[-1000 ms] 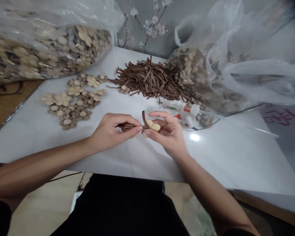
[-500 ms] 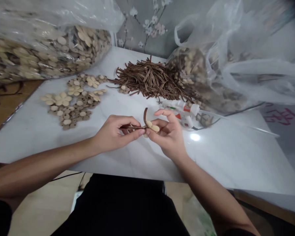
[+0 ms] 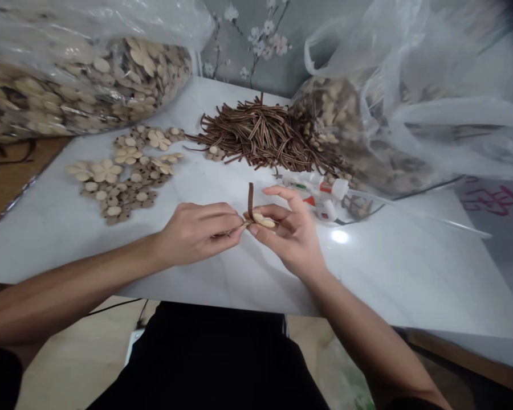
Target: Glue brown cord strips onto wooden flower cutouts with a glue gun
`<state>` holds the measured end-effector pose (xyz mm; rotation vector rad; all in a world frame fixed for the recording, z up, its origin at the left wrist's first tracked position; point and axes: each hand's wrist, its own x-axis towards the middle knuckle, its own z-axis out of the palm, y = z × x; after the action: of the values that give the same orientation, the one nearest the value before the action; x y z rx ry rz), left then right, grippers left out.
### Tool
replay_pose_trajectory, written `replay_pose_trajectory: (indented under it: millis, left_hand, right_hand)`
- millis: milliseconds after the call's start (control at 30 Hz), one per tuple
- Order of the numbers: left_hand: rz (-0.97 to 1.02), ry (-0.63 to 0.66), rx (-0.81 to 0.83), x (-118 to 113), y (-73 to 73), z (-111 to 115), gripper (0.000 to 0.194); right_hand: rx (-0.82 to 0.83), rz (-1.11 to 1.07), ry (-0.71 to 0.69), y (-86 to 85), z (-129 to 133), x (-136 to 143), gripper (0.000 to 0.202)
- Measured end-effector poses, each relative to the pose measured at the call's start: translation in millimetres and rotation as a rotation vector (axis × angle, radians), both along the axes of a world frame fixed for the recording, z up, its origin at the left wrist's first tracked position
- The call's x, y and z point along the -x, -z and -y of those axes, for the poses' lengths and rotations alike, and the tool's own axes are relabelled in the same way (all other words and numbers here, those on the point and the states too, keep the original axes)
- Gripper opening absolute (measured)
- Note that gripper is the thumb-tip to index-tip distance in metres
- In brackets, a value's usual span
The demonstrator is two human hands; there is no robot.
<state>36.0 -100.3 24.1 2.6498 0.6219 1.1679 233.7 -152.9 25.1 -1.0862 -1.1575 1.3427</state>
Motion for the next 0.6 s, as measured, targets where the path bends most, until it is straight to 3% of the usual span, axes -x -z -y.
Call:
replay_pose_trajectory:
  millis: [67, 100, 267, 467, 533, 600]
  left_hand:
    - [-0.057, -0.001, -0.209, 8.2, 2.7, -3.5, 0.011]
    - [-0.086, 0.004, -0.233, 12.4, 3.1, -3.8, 0.013]
    - [-0.136, -0.059, -0.053, 25.4, -0.6, 6.4, 0.026]
    - [-0.049, 0.111, -0.283, 20.7, 4.2, -11.0, 0.017]
    - [0.094, 0.11, -0.2, 15.5, 6.5, -17.4, 0.016]
    - [0.271, 0.097, 0.148, 9.7, 7.5, -17.8, 0.014]
  right_hand:
    - [0.064, -0.065, -0.079, 2.2, -6.0, -7.6, 0.063]
    - [0.116, -0.121, -0.125, 3.0, -9.1, -11.5, 0.065]
    - [0.377, -0.288, -0.293, 2.7, -15.3, -18.6, 0.037]
    - [0.209, -0.158, -0.111, 0.7, -8.1, -7.3, 0.014]
    - [0.185, -0.13, -0.063, 0.9, -7.3, -6.8, 0.014]
    - [0.173, -0.106, -0.032, 1.2, -7.5, -7.7, 0.014]
